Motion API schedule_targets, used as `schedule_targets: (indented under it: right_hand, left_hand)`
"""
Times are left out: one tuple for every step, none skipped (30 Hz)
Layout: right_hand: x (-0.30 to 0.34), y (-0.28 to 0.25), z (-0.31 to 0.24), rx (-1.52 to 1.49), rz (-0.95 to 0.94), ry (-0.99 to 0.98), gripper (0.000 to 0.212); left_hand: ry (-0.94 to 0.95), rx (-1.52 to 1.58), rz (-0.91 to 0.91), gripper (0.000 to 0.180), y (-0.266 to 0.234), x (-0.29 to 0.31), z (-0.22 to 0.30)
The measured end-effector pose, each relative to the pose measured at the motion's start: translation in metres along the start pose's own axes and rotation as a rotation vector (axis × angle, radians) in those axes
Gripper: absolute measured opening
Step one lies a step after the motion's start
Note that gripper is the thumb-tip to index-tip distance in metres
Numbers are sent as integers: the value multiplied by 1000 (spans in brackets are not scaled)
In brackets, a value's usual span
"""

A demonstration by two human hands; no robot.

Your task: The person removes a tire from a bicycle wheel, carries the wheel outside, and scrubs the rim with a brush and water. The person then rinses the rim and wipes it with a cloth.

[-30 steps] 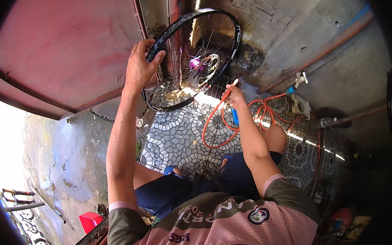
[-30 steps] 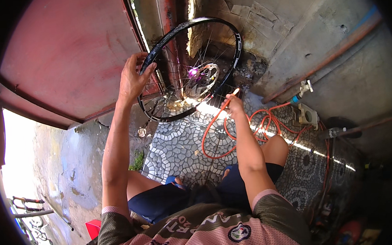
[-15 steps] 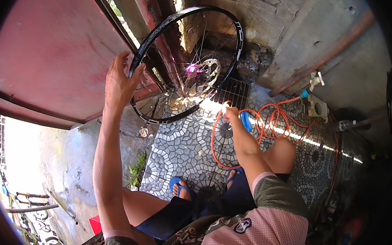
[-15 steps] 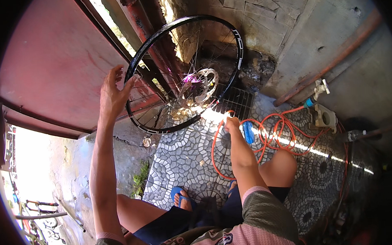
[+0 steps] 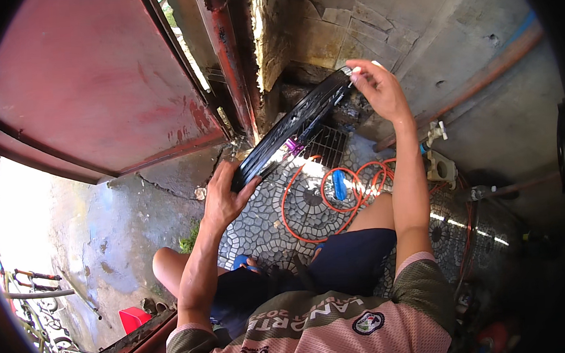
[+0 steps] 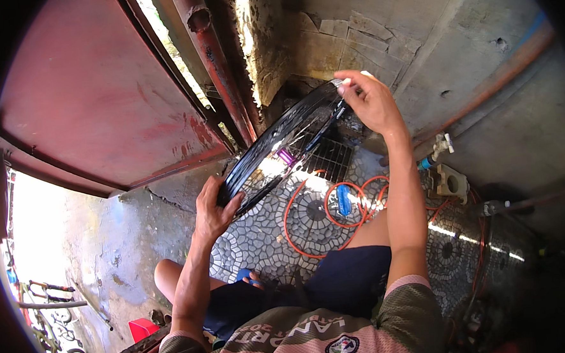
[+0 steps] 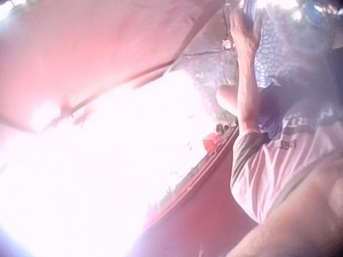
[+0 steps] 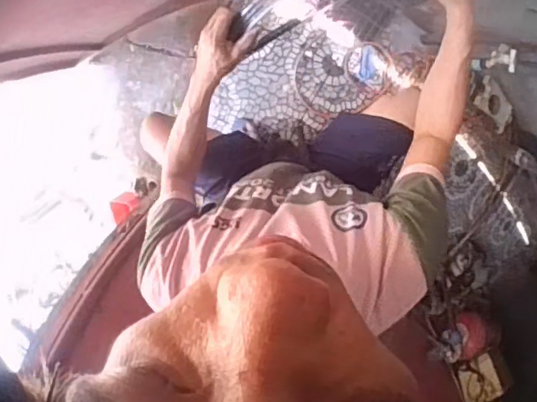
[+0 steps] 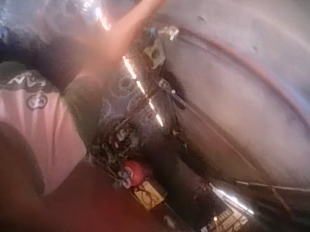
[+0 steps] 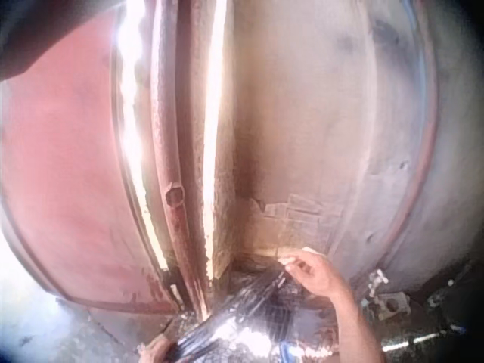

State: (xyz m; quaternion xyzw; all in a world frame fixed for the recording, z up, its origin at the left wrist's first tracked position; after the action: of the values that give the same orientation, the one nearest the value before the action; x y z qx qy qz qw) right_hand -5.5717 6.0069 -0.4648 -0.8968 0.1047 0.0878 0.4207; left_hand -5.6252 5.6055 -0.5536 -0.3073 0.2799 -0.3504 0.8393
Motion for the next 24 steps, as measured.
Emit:
schedule_targets:
  right_hand:
    - [2, 2, 0, 18, -143, 18, 30]
    - [10, 2, -3, 74, -150, -23, 32]
    - [18, 1, -5, 61, -143, -15, 33]
    - [26, 4, -8, 40, -132, -9, 33]
    - [31, 5, -9, 20, -121, -2, 33]
    - [33, 7, -10, 17, -113, -3, 32]
    - [34, 10, -10, 12, -109, -1, 30]
    - [35, 13, -8, 7, -104, 1, 29]
    - [37, 17, -7, -21, -87, 2, 28]
    - [39, 19, -5, -46, -70, 4, 26]
    - [40, 21, -3, -70, -52, 6, 25]
    - [41, 23, -2, -79, -35, -8, 25]
    - [41, 26, -1, -88, -18, -23, 25]
    - [42, 27, -1, -97, -2, -39, 25]
    - [42, 27, -1, -81, 12, -35, 25]
    - [41, 28, -2, -71, 20, -34, 25]
    - [41, 29, -2, -61, 27, -34, 25]
    - [40, 30, 0, -67, 27, -15, 25]
    - [39, 29, 2, -72, 28, 0, 25]
    - [38, 29, 5, -78, 28, 16, 25]
    - [37, 30, 9, -65, 40, 40, 24]
    - [36, 27, 12, -47, 56, 64, 24]
    - [36, 24, 17, -28, 72, 87, 24]
    - [36, 23, 26, -35, 81, 96, 22]
  left_hand:
    - [7, -1, -1, 47, 0, 11, -3]
    - [14, -3, -1, 48, 1, 20, -6]
    - [30, 20, 6, 47, 4, 27, -7]
    - [45, 35, 10, 46, 4, 34, -9]
    - [61, 51, 14, 46, 5, 40, -11]
    - [70, 30, 11, 46, 7, 47, -13]
    - [66, 52, 2, 46, 7, 53, -14]
    - [64, 74, -8, 46, 8, 58, -15]
    - [62, 96, -17, 46, 8, 61, -15]
    - [59, 81, -9, 45, 8, 62, -12]
    - [66, 78, -5, 45, 9, 64, -13]
    - [73, 76, -2, 45, 9, 66, -15]
    - [81, 73, 3, 45, 9, 68, -15]
    - [54, 82, -4, 44, 9, 69, -14]
    - [67, 79, -1, 44, 10, 69, -14]
    - [72, 73, 4, 44, 9, 70, -15]
    - [76, 67, 8, 43, 9, 70, -15]
    - [85, 58, 6, 45, 8, 68, -15]
    - [54, 68, 7, 46, 8, 66, -16]
    - [23, 77, 8, 47, 8, 64, -16]
    - [-9, 86, 9, 48, 8, 65, -16]
    - [-77, 125, -2, 49, 10, 65, -20]
    - [-76, 126, 12, 49, 11, 67, -24]
    - [-75, 127, 25, 49, 13, 70, -31]
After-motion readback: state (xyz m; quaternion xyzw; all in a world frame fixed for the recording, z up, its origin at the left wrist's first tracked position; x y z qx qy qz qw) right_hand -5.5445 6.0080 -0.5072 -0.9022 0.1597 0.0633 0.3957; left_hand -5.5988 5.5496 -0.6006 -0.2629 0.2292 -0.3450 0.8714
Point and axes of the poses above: each hand's wrist, its own x-axis away from the middle knuckle, its own y-axis out of the palm, z = x × y, the point moved 4 cm from there along -x, towards the middle knuckle, and after that the axes turned 15 degrees about -z, right-handed, at the moved point
